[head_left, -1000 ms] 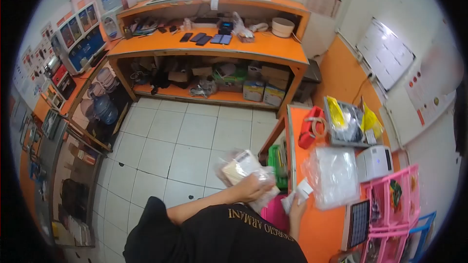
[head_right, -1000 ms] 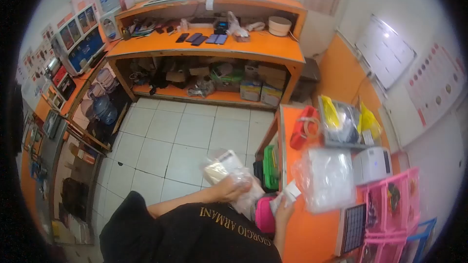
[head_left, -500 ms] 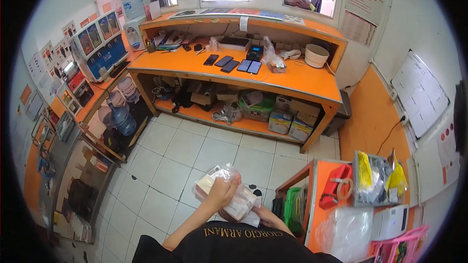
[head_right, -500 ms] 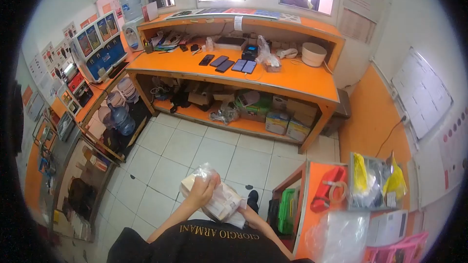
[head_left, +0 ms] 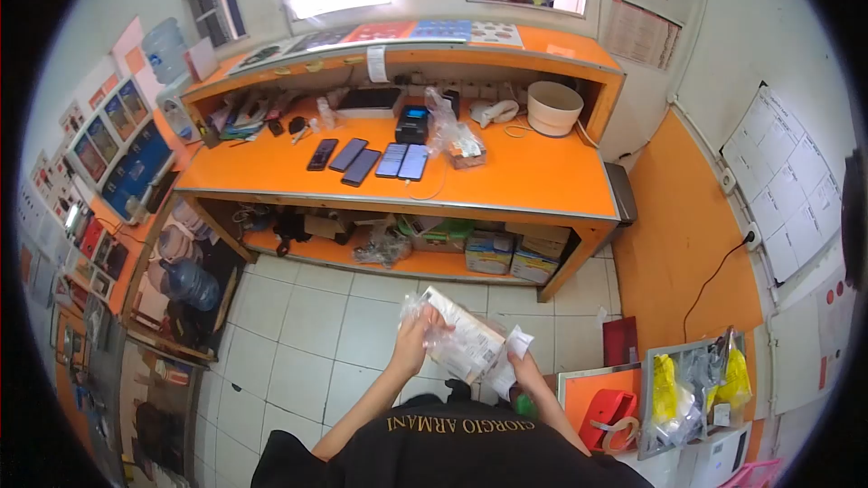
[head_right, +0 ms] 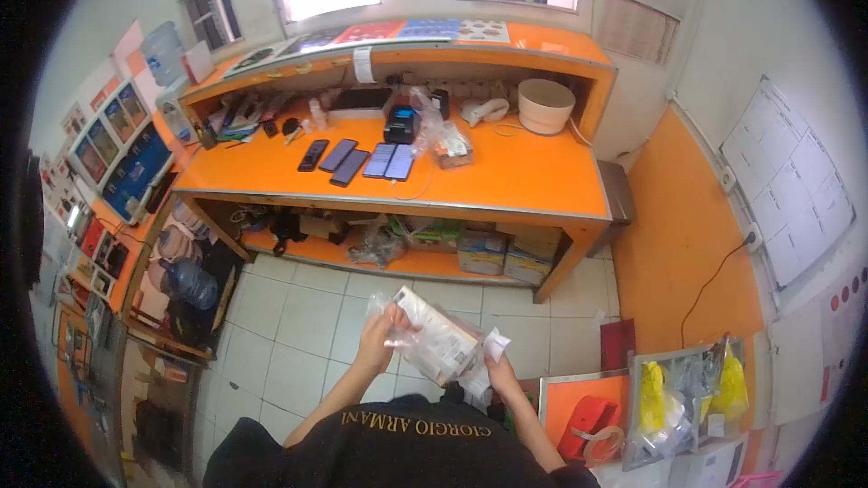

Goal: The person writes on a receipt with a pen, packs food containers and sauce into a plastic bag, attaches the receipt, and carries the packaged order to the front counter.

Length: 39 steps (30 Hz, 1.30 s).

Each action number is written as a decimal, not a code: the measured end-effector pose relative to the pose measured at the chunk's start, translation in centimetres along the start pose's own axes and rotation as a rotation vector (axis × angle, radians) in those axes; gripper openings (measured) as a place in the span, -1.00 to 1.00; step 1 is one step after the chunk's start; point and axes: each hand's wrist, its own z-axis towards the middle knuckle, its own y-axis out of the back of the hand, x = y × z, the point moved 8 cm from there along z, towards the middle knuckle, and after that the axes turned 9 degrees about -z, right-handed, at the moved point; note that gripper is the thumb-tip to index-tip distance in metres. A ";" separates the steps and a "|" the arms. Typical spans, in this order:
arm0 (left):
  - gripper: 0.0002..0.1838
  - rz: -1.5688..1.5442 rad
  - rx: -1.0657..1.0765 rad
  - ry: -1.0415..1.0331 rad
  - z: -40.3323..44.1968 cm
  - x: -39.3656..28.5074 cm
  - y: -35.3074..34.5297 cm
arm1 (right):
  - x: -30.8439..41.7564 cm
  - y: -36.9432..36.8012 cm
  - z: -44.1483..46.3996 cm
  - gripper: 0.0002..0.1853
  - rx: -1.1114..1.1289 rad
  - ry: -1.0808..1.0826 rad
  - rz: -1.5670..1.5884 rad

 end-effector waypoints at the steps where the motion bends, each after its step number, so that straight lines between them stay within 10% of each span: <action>1: -0.75 -0.174 -0.075 0.050 1.5 -0.4 -1.4 | 0.9 0.6 0.6 -0.57 -0.008 -0.094 0.122; 5: -0.81 -0.636 0.065 0.136 8.6 -0.8 -4.6 | 3.2 1.9 3.6 -0.53 -0.071 -0.072 0.275; 21: -0.84 -0.698 0.253 0.267 39.4 -1.2 -7.7 | 15.3 12.2 22.4 -0.53 -0.503 0.091 0.573; 39: -0.60 0.521 -0.048 0.091 42.4 -1.8 4.5 | 18.3 16.9 28.1 -0.48 -0.702 -0.115 0.295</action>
